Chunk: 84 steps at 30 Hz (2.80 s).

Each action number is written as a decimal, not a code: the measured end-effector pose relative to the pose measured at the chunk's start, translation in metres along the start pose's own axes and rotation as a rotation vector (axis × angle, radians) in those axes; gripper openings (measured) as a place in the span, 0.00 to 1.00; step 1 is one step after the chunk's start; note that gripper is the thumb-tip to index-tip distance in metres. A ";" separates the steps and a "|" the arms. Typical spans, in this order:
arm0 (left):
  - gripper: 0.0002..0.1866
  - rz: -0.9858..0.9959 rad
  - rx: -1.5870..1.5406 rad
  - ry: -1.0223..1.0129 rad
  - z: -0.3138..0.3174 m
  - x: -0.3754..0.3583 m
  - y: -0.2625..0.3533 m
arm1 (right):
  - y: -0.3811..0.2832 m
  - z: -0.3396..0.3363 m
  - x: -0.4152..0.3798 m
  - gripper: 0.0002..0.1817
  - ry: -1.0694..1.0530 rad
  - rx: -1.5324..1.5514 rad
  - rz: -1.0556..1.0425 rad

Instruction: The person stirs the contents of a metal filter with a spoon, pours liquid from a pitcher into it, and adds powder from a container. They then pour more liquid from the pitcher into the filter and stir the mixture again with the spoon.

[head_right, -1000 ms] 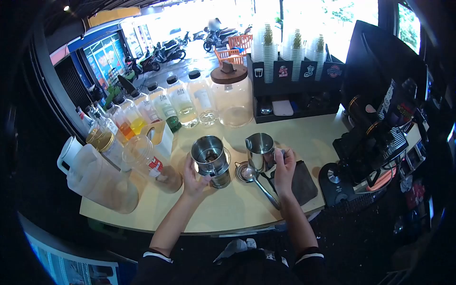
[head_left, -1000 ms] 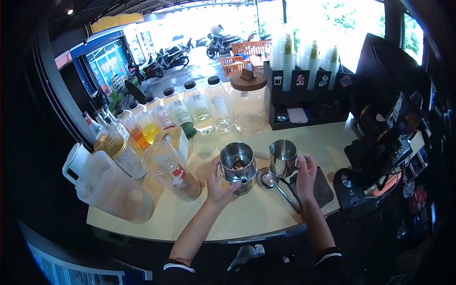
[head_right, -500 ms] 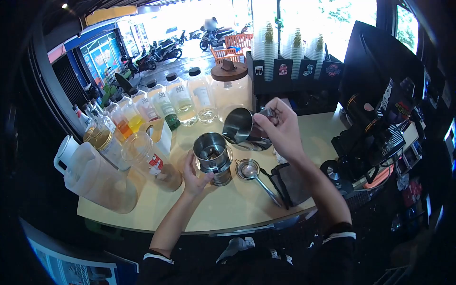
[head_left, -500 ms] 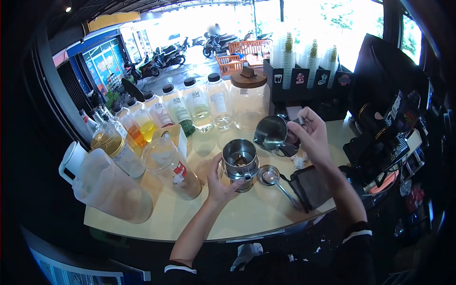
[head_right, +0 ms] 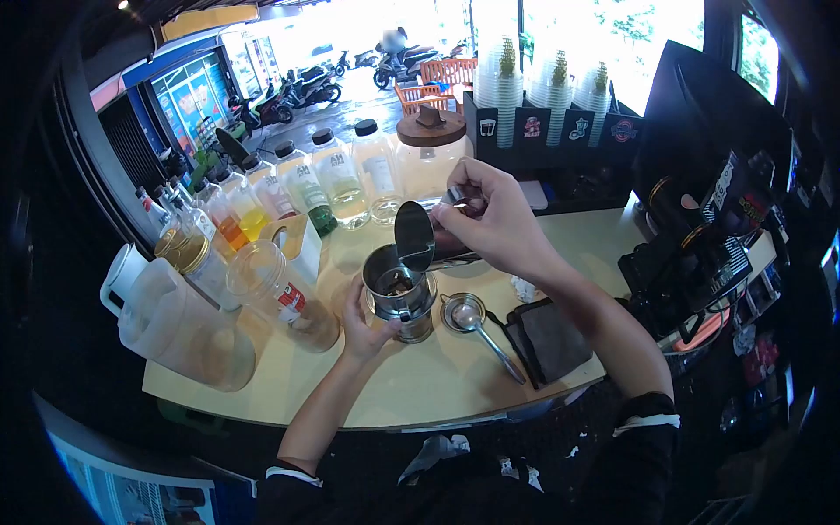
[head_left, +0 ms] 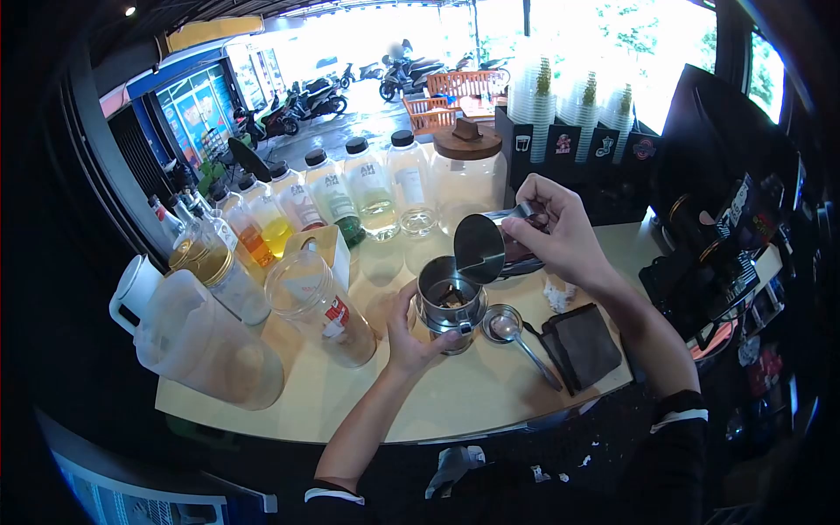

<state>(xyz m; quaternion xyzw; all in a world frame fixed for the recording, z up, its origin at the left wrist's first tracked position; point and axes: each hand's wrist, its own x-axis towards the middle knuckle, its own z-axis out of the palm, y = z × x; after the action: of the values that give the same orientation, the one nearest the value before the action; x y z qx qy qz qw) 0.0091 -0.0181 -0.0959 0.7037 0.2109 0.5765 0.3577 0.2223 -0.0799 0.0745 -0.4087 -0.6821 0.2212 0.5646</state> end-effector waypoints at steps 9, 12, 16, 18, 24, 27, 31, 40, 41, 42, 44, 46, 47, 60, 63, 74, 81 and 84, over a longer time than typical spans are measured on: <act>0.46 0.004 0.030 -0.005 -0.001 0.000 -0.001 | -0.009 0.007 0.006 0.10 -0.047 0.029 0.111; 0.47 -0.013 -0.014 -0.006 0.001 0.001 0.001 | -0.007 0.005 0.007 0.10 -0.070 -0.059 0.094; 0.46 0.008 0.018 -0.017 -0.001 0.002 0.002 | -0.011 0.007 0.007 0.10 -0.051 0.012 0.112; 0.46 0.003 0.031 -0.015 0.000 0.001 0.002 | -0.008 0.004 0.008 0.10 -0.049 -0.029 0.078; 0.46 0.019 0.059 -0.031 -0.003 0.001 -0.005 | -0.009 0.004 0.012 0.10 -0.045 -0.065 0.057; 0.46 0.003 0.048 -0.032 -0.003 0.001 -0.005 | -0.014 0.009 0.013 0.10 -0.053 -0.025 0.093; 0.47 0.004 0.047 -0.025 -0.002 0.001 -0.003 | -0.007 0.009 0.016 0.11 -0.068 -0.097 0.063; 0.46 0.014 0.055 -0.032 -0.002 0.002 0.001 | -0.010 0.004 0.018 0.11 -0.043 -0.189 0.055; 0.46 0.011 0.054 -0.033 -0.002 0.001 0.000 | -0.013 0.005 0.018 0.11 -0.033 -0.125 0.067; 0.46 0.008 0.053 -0.034 -0.002 0.001 -0.001 | -0.016 0.005 0.017 0.11 -0.025 -0.060 0.078; 0.47 0.009 0.046 -0.030 -0.002 0.001 0.000 | -0.017 0.002 0.016 0.11 -0.025 -0.067 0.068; 0.47 0.010 0.039 -0.028 -0.002 0.001 0.001 | -0.021 0.001 0.015 0.11 -0.024 -0.072 0.056; 0.47 0.002 0.039 -0.025 -0.002 0.001 0.002 | -0.025 0.001 0.014 0.10 -0.029 -0.084 0.049; 0.47 -0.007 0.031 -0.023 -0.001 0.001 0.001 | -0.027 0.014 0.017 0.13 -0.044 -0.221 0.023; 0.47 0.004 0.041 -0.023 -0.001 0.002 0.001 | -0.025 0.017 0.019 0.13 -0.051 -0.223 0.031; 0.47 -0.003 0.057 -0.034 -0.002 0.001 0.002 | -0.014 0.012 0.017 0.12 -0.021 -0.130 0.057; 0.47 -0.008 0.048 -0.024 -0.002 0.001 0.001 | -0.014 0.001 0.014 0.11 -0.002 -0.159 0.071; 0.47 -0.019 0.013 -0.029 -0.001 0.001 0.001 | -0.025 0.006 0.008 0.11 0.003 -0.003 0.131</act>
<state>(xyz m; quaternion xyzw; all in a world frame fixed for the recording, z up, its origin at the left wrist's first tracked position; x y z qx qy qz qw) 0.0081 -0.0172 -0.0944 0.7123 0.2163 0.5612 0.3618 0.2085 -0.0867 0.0970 -0.4538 -0.6532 0.2559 0.5495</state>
